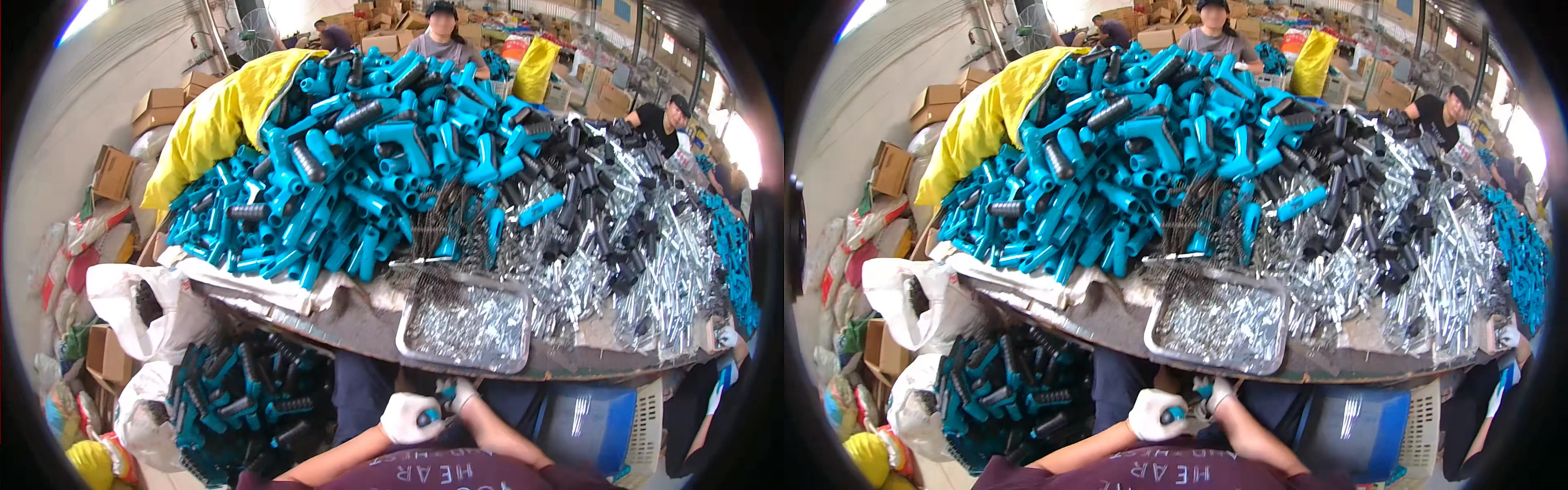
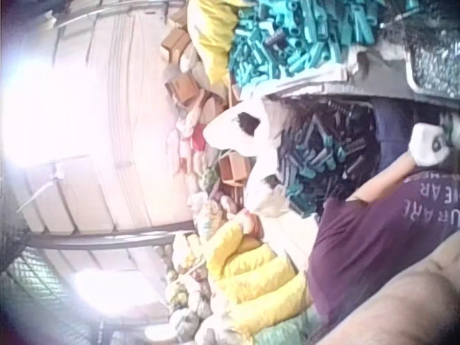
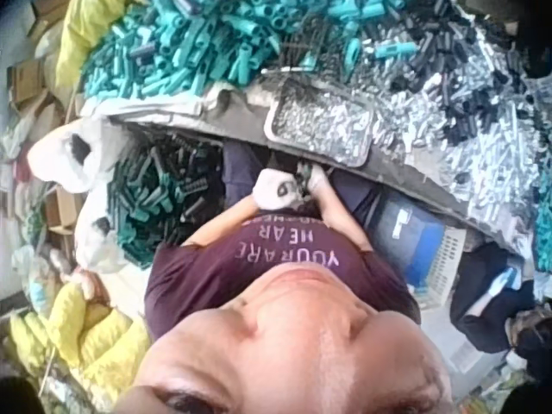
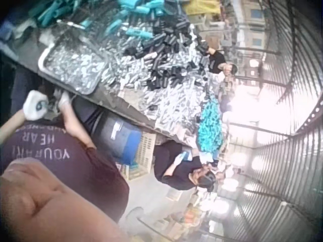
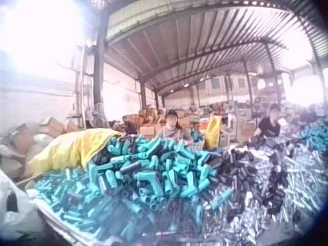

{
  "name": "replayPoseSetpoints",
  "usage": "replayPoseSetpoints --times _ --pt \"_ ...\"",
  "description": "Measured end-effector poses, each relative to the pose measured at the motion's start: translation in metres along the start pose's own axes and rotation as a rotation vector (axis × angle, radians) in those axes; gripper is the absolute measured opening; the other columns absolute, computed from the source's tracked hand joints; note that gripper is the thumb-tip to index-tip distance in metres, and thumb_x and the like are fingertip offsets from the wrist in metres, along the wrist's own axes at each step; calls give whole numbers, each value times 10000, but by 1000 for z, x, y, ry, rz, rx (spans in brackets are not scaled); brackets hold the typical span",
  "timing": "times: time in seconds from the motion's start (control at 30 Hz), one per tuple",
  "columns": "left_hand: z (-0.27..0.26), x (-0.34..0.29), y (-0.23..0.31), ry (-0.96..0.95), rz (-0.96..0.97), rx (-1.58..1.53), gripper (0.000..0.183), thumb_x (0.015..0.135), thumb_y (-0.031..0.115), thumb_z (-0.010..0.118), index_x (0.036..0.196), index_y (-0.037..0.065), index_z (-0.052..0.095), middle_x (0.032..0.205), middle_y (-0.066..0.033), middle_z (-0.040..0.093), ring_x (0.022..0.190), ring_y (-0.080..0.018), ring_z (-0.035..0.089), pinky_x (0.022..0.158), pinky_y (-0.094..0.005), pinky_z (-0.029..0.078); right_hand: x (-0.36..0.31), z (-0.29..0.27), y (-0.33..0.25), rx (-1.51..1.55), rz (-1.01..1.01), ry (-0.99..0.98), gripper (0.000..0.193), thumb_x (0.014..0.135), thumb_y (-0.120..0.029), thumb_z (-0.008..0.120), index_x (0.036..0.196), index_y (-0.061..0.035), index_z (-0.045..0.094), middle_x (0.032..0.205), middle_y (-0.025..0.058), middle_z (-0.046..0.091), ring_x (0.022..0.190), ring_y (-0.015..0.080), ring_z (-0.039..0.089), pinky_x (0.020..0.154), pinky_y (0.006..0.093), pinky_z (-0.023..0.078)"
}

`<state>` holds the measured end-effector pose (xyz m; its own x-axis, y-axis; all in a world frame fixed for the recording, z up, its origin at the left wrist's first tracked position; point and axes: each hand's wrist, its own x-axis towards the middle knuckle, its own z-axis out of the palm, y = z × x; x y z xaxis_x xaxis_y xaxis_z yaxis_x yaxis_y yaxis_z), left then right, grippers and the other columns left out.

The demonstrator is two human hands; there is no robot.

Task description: The person assembles manual tool components at a workbench by inserting metal cylinders, pins, and springs into plastic casings and joining the parts together by hand.

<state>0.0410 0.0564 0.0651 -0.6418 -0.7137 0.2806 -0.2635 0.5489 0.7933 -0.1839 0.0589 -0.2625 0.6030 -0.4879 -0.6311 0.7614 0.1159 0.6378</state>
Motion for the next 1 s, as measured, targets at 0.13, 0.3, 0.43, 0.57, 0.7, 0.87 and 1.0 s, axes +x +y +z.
replayPoseSetpoints --times 0.13,0.3,0.43,0.57,0.7,0.87,1.0 --pt "-63 -20 14 57 -265 -266 160 713 197 672 806 71 706 671 -125 653 611 -279 661 603 -356 524 -92 76 112 -731 -530 48 214 989 -222 480 945 -74 627 777 87 638 695 209 655 688 352 572" --pt "-229 -38 94 -40 -19 -55 249 634 241 673 791 49 705 679 -84 673 575 -263 657 573 -327 533 -109 53 72 -888 -422 11 329 1019 -307 441 1208 -65 559 1117 99 609 1025 226 601 878 358 512" --pt "-314 -81 176 -46 -54 98 427 669 475 626 638 50 647 561 -36 601 465 -188 596 469 -275 458 -104 39 53 -1141 -475 -42 541 1041 -438 386 1425 -66 468 1467 73 494 1300 230 517 1015 350 467" --pt "-326 -120 226 276 -418 340 428 773 427 608 643 20 626 548 -38 564 499 -123 571 442 -264 423 -100 32 53 -1192 -478 88 547 1044 -445 373 1420 -57 465 1454 74 504 1295 229 519 1009 353 475" --pt "-327 -142 179 384 -863 840 340 875 319 574 749 15 657 631 -94 599 614 -253 610 603 -354 451 -91 25 54 -1192 -439 38 550 1044 -442 371 1424 -54 460 1456 76 502 1309 234 505 1019 351 465" --pt "-280 -235 29 351 -1016 1232 624 927 404 575 1411 32 446 1394 -230 503 1322 -386 450 1109 -441 349 -83 28 64 -1224 -446 0 579 1033 -453 403 1452 -53 417 1473 108 471 1332 277 472 1074 392 411" --pt "-271 -168 4 610 -740 910 559 927 344 595 1377 33 481 1295 -252 565 1232 -411 511 1071 -444 378 -108 -13 -44 -1504 -614 -440 500 1018 -382 467 1389 -47 481 1416 142 522 1239 309 552 996 412 482"
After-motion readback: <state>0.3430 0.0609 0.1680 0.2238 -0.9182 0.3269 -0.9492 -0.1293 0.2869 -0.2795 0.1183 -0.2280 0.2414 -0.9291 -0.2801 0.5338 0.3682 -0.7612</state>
